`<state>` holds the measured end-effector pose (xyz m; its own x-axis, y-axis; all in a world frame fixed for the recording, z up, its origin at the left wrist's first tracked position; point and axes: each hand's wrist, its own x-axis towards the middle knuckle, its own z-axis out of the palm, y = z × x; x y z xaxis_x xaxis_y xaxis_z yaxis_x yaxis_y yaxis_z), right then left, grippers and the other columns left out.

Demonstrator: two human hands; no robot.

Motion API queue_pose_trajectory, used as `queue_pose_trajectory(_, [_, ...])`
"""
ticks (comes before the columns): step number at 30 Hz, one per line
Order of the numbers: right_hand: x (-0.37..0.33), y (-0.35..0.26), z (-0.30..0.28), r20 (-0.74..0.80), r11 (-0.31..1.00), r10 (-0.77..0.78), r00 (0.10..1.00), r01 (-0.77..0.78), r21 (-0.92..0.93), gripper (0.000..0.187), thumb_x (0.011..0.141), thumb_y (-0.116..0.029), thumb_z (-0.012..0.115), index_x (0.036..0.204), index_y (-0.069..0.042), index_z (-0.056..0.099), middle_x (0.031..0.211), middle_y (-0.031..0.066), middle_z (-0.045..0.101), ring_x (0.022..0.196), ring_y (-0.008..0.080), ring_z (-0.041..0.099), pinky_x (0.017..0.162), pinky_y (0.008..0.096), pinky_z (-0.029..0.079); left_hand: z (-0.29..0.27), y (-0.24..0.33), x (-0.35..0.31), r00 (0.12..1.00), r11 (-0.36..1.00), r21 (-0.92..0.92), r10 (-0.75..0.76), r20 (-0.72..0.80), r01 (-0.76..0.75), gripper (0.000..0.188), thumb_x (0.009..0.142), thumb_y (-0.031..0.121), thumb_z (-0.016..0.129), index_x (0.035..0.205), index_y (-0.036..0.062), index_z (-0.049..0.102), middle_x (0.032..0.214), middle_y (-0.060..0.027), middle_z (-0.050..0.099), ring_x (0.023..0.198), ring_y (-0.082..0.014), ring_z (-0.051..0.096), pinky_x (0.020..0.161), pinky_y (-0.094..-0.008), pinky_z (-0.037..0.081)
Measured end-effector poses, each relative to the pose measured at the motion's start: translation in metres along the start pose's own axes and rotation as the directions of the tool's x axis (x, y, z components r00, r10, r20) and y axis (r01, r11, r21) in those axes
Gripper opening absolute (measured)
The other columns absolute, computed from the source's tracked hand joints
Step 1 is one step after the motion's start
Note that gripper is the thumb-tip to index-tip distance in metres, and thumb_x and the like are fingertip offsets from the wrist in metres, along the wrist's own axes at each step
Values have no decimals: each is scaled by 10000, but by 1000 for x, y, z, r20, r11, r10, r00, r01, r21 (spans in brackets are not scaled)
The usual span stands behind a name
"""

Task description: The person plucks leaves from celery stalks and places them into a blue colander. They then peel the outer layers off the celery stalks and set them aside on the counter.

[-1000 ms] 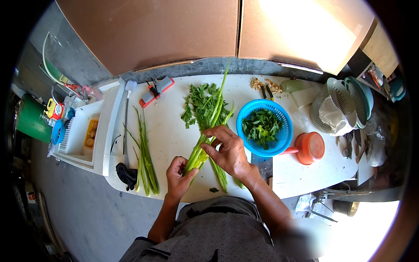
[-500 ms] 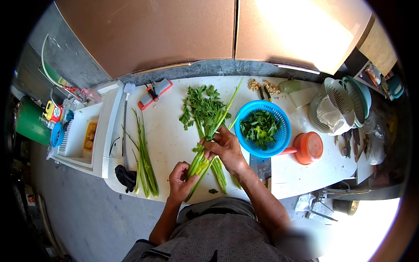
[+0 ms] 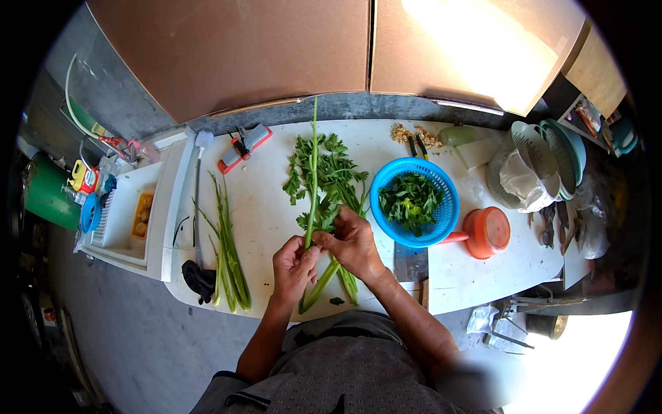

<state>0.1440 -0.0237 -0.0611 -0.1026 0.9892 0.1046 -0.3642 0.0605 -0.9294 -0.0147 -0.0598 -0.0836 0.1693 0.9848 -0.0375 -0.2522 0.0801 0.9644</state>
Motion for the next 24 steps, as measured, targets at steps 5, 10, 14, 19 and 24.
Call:
queue_pose_trajectory(5, [-7, -21, -12, 63, 962, 102, 993, -83, -259, 195, 882, 55, 755, 1042, 35, 644, 890, 49, 658, 743, 92, 651, 636, 284, 557, 0, 4, 0, 995, 998, 22, 59, -79, -58, 197, 1056, 200, 626, 961, 30, 598, 646, 48, 464, 503, -19, 395, 445, -218, 377])
queue_pose_trajectory(10, [-2, -49, -15, 382, 587, -45, 923, 333, -738, 212, 812, 23, 764, 1016, 13, 709, 912, 120, 671, 740, 250, 680, 654, 358, 543, -2, 8, -2, 993, 996, 87, 37, -109, -27, 181, 1047, 175, 639, 959, 19, 609, 654, 49, 484, 500, -21, 419, 445, -215, 372])
queue_pose_trajectory(14, [-3, -47, -16, 473, 495, -91, 876, 452, -742, 280, 775, -10, 755, 1047, 10, 691, 907, 172, 640, 802, 367, 660, 662, 431, 540, -4, 3, -1, 988, 989, 130, 87, -130, -70, 154, 1037, 134, 642, 940, 19, 616, 664, 46, 505, 502, -18, 437, 445, -209, 368])
queue_pose_trajectory(19, [-7, -18, -17, 342, 463, -170, 924, 381, -800, 203, 798, -55, 745, 979, 13, 686, 849, 195, 641, 709, 405, 654, 629, 452, 530, -6, -15, 0, 966, 942, 274, 231, -114, -193, 163, 1030, 108, 646, 893, 24, 616, 640, 60, 497, 515, -3, 427, 452, -207, 341])
queue_pose_trajectory(24, [7, 4, -49, -101, 702, -196, 975, 68, -709, 143, 900, -75, 689, 973, 45, 711, 652, 97, 595, 568, 146, 541, 533, 349, 437, -11, -12, -3, 931, 915, 308, 321, -172, -259, 192, 1026, 100, 648, 854, 26, 606, 623, 63, 479, 509, -5, 421, 462, -212, 329])
